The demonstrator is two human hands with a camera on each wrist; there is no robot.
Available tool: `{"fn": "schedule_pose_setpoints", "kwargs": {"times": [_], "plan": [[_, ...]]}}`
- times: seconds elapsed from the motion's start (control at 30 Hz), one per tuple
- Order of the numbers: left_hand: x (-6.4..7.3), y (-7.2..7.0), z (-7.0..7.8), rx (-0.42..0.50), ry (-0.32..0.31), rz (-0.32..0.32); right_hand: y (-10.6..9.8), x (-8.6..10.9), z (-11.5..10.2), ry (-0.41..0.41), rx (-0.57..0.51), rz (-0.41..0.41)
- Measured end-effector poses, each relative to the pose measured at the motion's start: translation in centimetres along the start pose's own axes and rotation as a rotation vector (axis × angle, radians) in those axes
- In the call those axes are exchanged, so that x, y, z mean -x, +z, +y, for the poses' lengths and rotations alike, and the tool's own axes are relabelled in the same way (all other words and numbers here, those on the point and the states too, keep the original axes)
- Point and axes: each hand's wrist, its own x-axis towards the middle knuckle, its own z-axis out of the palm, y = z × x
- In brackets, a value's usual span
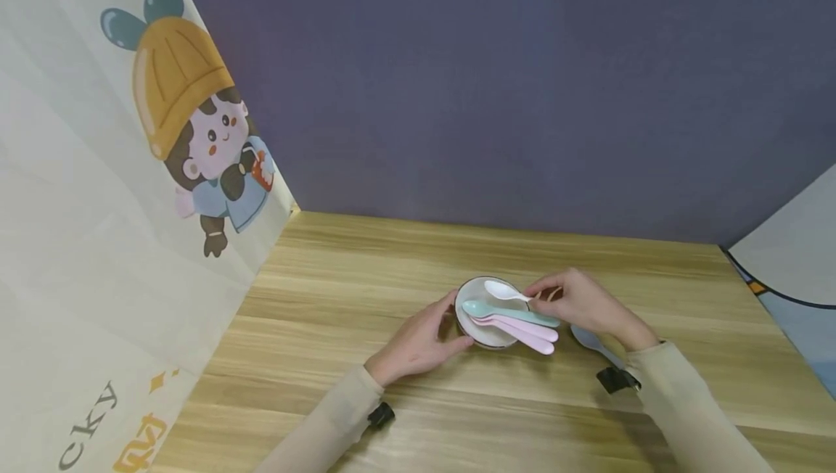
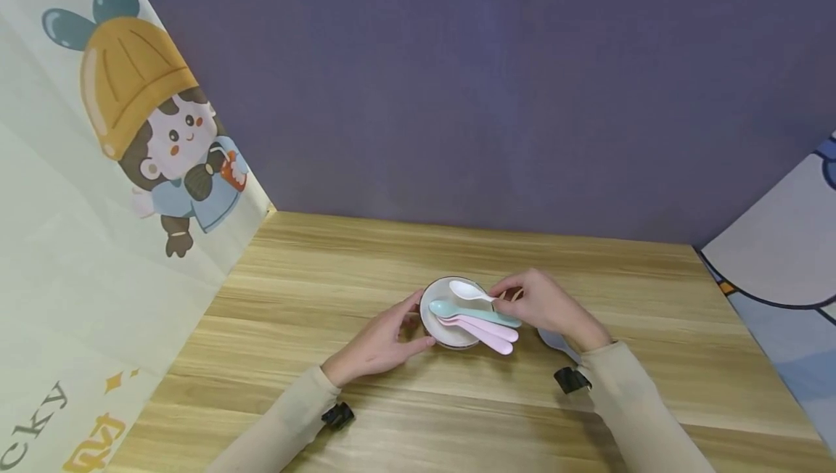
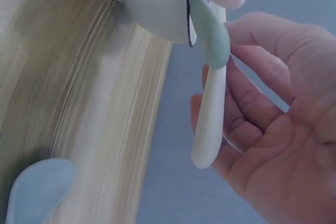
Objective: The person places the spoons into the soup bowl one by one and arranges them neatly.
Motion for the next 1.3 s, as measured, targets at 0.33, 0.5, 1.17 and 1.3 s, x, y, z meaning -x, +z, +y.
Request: {"fn": "schedule_pose_setpoints", "kwargs": {"times": [0.33, 0.5, 1.17, 1.3], "plan": [[-0.1, -0.1, -0.1, 0.014, 0.0, -0.001, 0.7, -1.3, -0.5, -0.055, 0.005, -0.042], [-0.1, -0.1, -0.1, 0.017, 0.001, -0.005, 1.3, -1.8, -0.6, -0.092, 0.006, -0.044], [-0.1, 0.0, -0.2, 0.019, 0.023, -0.007, 1.9, -2.1, -0.7, -0.082, 0.018, -0.054], [-0.1, 0.0, -0.2, 0.02, 0.031, -0.004, 1.9, -2.2, -0.7, -0.079, 0.025, -0.068]]}}
